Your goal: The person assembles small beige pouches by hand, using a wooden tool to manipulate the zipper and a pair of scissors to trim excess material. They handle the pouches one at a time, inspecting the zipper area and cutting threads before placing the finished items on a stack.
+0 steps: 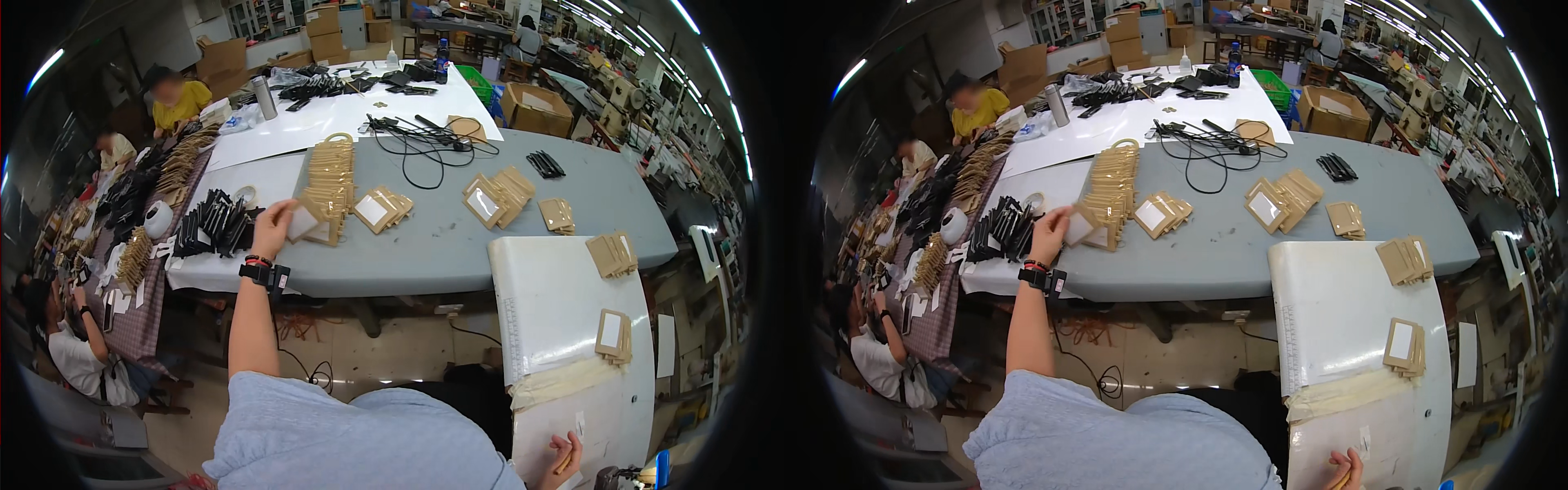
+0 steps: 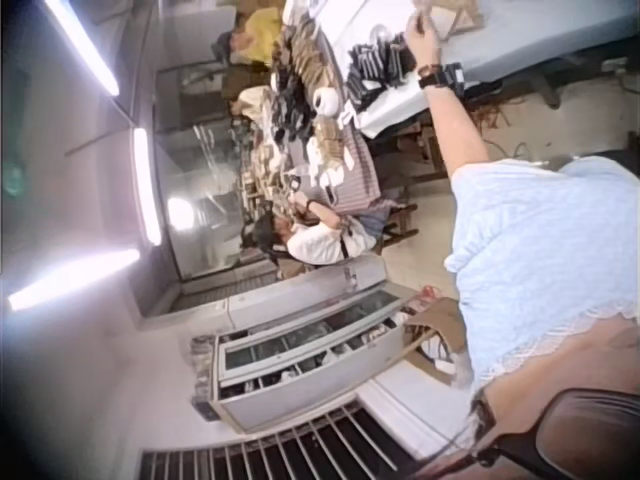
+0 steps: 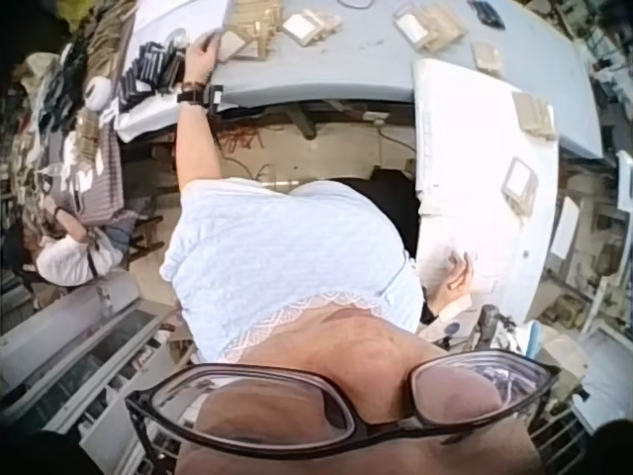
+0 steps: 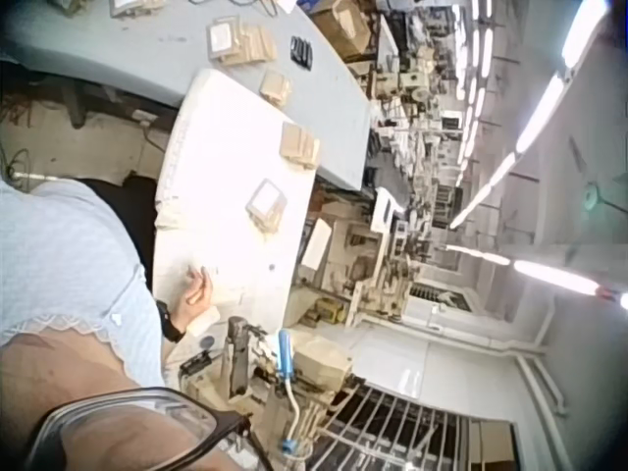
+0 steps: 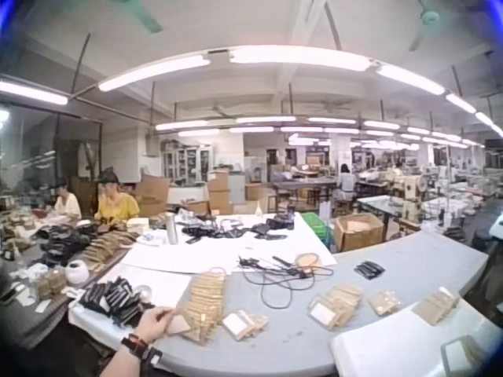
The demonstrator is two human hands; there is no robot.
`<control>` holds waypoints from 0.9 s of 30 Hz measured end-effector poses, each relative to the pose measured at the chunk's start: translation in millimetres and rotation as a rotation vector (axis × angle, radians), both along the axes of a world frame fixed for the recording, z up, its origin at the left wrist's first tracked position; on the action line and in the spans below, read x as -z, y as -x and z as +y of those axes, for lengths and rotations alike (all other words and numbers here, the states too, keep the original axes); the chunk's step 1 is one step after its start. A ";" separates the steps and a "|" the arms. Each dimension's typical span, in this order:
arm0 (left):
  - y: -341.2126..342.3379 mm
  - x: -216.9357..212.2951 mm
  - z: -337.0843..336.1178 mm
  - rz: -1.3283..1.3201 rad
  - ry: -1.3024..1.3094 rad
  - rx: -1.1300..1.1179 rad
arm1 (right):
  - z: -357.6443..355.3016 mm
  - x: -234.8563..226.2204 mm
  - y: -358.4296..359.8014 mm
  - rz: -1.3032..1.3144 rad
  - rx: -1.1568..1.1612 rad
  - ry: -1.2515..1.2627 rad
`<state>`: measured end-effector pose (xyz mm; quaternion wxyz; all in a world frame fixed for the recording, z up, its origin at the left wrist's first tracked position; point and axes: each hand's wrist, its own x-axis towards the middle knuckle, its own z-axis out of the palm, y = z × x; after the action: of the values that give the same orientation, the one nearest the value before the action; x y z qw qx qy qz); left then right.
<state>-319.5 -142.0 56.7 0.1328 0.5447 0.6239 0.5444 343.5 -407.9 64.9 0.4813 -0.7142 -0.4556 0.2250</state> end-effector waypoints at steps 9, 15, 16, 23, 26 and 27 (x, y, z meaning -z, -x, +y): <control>-46.9 12.2 17.7 0.611 0.236 -0.169 | -0.9 9.1 -0.9 0.167 -0.053 -0.015; -58.9 64.6 24.2 0.433 0.212 -0.234 | 0.2 9.5 -0.4 0.173 -0.036 0.018; -61.5 62.1 26.6 0.455 0.289 -0.243 | 1.0 8.5 1.0 0.145 -0.032 0.019; -78.0 29.1 57.6 0.435 0.682 -0.272 | 1.7 6.6 4.0 0.098 -0.018 0.021; -73.4 34.8 80.6 0.424 0.763 -0.331 | 2.8 4.5 5.5 0.130 -0.001 0.027; -69.6 40.7 88.8 0.429 0.773 -0.360 | 3.8 4.0 5.7 0.134 0.004 0.030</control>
<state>-249.9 -53.2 16.0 0.0976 0.4387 0.8785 0.1620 337.7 -404.1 60.9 0.5004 -0.7056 -0.4176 0.2781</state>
